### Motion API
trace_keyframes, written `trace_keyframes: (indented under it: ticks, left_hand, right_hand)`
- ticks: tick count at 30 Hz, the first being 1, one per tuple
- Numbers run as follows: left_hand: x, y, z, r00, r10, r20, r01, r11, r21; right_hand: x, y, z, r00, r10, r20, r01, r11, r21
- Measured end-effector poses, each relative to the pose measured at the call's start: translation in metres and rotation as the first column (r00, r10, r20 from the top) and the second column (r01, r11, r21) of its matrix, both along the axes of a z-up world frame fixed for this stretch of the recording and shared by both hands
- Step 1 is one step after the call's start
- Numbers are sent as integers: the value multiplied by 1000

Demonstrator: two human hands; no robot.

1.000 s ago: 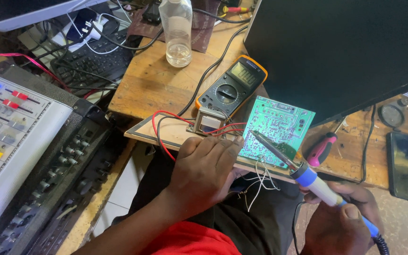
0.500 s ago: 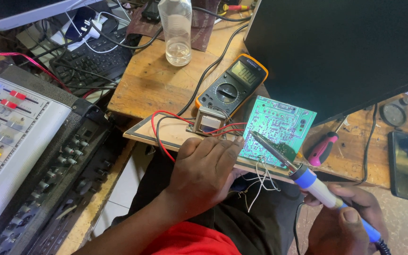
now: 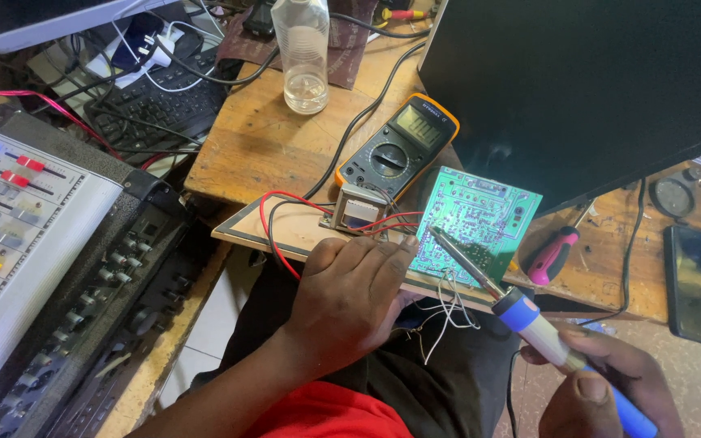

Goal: The person holds a green circuit board on their lap and uses a soldering iron to work on various points on the board. They occasionally pause to inspect the board or adjust their grip while continuing the soldering process.

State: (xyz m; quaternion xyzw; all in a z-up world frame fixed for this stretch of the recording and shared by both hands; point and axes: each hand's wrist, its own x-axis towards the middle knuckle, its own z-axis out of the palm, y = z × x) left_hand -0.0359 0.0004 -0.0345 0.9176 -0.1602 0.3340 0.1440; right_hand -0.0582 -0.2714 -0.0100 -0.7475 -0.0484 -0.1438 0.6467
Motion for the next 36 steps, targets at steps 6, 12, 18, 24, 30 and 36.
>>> trace_keyframes:
  ticks: [6, 12, 18, 24, 30, 36]
  left_hand:
    - [0, 0, 2, 1000, 9, 3, -9, 1000, 7]
    - [0, 0, 1, 1000, 12, -6, -12, 1000, 4]
    - [1, 0, 2, 1000, 9, -13, -9, 1000, 13]
    - [0, 1, 0, 1000, 17, -17, -16, 1000, 14]
    - [0, 1, 1, 1000, -1, -7, 1, 1000, -9]
    - [0, 0, 1, 1000, 11, -4, -11, 1000, 9]
  right_hand:
    - [1, -35, -2, 987, 94, -129, -120, 970, -212]
    - [4, -23, -10, 992, 126, -21, -127, 989, -72]
    - [3, -17, -12, 1000, 15, -4, -15, 999, -48]
    - [11, -38, -16, 970, 235, -62, -240, 965, -108]
    - [9, -35, -14, 984, 172, -39, -174, 984, -50]
    - [3, -8, 2, 995, 85, -47, -88, 993, -76]
